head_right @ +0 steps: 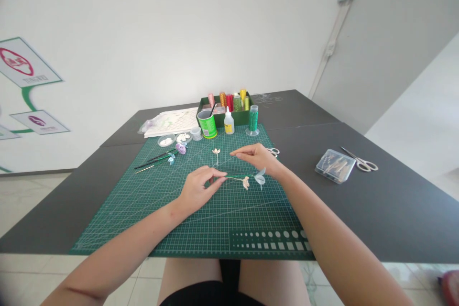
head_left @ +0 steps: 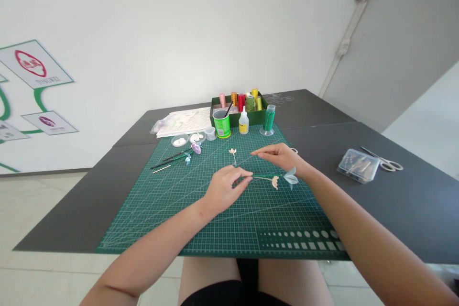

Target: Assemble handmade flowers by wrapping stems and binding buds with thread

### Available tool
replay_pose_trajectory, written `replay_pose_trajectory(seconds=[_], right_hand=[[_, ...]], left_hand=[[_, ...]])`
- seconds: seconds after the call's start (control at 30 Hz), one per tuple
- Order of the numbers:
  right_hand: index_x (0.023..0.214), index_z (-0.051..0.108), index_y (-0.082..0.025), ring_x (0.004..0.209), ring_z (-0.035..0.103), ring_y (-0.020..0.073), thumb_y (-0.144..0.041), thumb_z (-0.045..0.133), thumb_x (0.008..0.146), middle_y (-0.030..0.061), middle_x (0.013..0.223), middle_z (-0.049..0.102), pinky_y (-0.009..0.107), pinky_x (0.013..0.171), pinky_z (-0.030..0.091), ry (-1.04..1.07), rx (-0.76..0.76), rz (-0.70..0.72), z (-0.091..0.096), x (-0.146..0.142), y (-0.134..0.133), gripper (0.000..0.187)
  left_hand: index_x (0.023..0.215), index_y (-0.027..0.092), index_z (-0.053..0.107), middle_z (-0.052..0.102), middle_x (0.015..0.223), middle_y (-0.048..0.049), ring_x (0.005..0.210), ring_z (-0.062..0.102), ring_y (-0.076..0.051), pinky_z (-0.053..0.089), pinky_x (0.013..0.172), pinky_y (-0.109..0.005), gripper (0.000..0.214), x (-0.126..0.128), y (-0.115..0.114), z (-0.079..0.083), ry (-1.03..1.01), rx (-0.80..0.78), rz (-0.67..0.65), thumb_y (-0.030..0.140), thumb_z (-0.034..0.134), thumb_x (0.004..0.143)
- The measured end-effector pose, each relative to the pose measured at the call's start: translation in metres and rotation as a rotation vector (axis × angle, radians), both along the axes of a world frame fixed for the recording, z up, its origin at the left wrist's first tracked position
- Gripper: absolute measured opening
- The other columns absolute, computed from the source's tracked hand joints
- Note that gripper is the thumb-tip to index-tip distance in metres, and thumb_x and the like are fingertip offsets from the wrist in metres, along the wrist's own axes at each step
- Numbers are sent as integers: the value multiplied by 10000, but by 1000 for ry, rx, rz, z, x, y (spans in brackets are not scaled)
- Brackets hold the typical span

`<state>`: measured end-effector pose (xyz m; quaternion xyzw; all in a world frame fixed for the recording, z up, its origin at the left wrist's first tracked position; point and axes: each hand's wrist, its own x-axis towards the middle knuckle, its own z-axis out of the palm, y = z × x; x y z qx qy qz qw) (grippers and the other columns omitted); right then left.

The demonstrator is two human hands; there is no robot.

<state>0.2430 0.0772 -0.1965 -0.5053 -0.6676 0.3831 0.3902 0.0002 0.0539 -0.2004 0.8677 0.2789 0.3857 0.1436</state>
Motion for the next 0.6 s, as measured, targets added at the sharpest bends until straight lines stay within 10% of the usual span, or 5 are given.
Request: replay_pose_trajectory(seconds=[0.23, 0.4, 0.6], right_hand=[[927, 821, -155, 680, 605, 168, -543, 669, 804, 35, 726, 709, 287, 629, 455, -76, -7, 143, 6, -8, -4, 435], [936, 764, -128, 447, 239, 72, -537, 660, 784, -98, 460, 326, 244, 464, 184, 157, -170, -39, 3, -2, -3, 448], [721, 697, -165, 450, 273, 91, -434, 626, 724, -61, 481, 368, 262, 467, 202, 110, -158, -255, 0, 32, 8, 278]], left_hand=[[1053, 227, 744, 792, 875, -17, 698, 670, -153, 529, 734, -293, 165, -2, 6, 6, -242, -221, 93, 283, 627, 951], [987, 179, 733, 794, 865, -62, 844, 742, -209, 550, 796, -327, 211, -2, 16, 5, -481, -547, 97, 355, 659, 899], [972, 167, 723, 792, 861, -70, 861, 720, -202, 530, 835, -345, 259, -4, 28, 2, -672, -705, 183, 376, 718, 820]])
